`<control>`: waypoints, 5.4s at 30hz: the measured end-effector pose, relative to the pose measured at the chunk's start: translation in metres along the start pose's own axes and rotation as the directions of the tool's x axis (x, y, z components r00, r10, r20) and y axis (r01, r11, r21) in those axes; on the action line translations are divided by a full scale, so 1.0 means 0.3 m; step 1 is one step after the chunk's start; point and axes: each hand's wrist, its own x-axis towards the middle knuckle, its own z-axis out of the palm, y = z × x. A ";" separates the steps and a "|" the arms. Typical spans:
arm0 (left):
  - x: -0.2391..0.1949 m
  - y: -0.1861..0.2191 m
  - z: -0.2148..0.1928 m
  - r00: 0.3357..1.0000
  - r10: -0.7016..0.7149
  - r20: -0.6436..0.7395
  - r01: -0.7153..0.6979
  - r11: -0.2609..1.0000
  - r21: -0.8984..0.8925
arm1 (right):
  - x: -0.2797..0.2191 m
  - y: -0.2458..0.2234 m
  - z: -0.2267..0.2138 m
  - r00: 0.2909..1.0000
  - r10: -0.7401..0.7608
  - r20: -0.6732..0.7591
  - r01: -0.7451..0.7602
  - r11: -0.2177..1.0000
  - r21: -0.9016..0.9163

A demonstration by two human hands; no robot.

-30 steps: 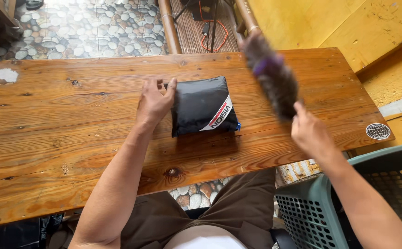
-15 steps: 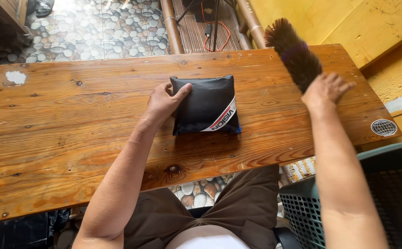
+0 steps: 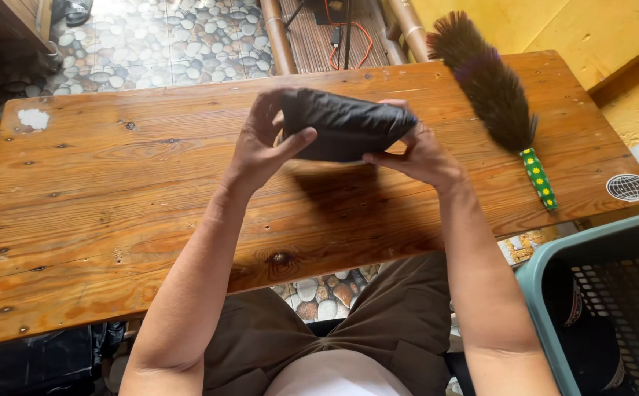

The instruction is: The person zips a small black pouch, places it in a basket, then retrieves a large black plastic bag. They lay the bag on a wooden table, brush it with a feather duster, and fold it into a long roll. The person continues to fold and smooth the package by hand.

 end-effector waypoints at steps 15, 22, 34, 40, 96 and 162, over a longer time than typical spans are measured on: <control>-0.035 -0.017 0.027 0.985 -0.170 0.034 0.089 0.664 0.743 | -0.060 0.349 -0.505 0.961 0.012 -0.276 -0.265 0.319 -0.910; -0.020 -0.061 -0.005 0.887 -0.394 -0.242 0.444 0.578 0.685 | -0.171 0.275 -0.581 0.367 0.693 -0.620 -0.757 -0.164 -0.632; -0.004 0.004 0.032 0.733 -0.580 -0.356 0.673 0.539 0.506 | -0.251 -0.290 -0.092 0.902 0.421 0.097 -0.214 0.629 -0.747; -0.010 -0.072 -0.004 0.829 -0.494 -0.262 0.541 0.589 0.601 | -0.235 -0.129 -0.314 0.669 0.694 -0.267 -0.544 0.213 -0.811; -0.131 0.309 1.164 0.366 -0.798 0.479 0.761 0.553 0.339 | -0.843 -0.521 -0.834 0.631 0.755 -0.179 -0.750 0.533 -0.392; -0.841 0.538 0.602 0.645 -0.086 0.760 0.377 0.900 -0.218 | -0.001 -0.152 0.240 0.898 0.208 0.387 0.222 0.546 -0.808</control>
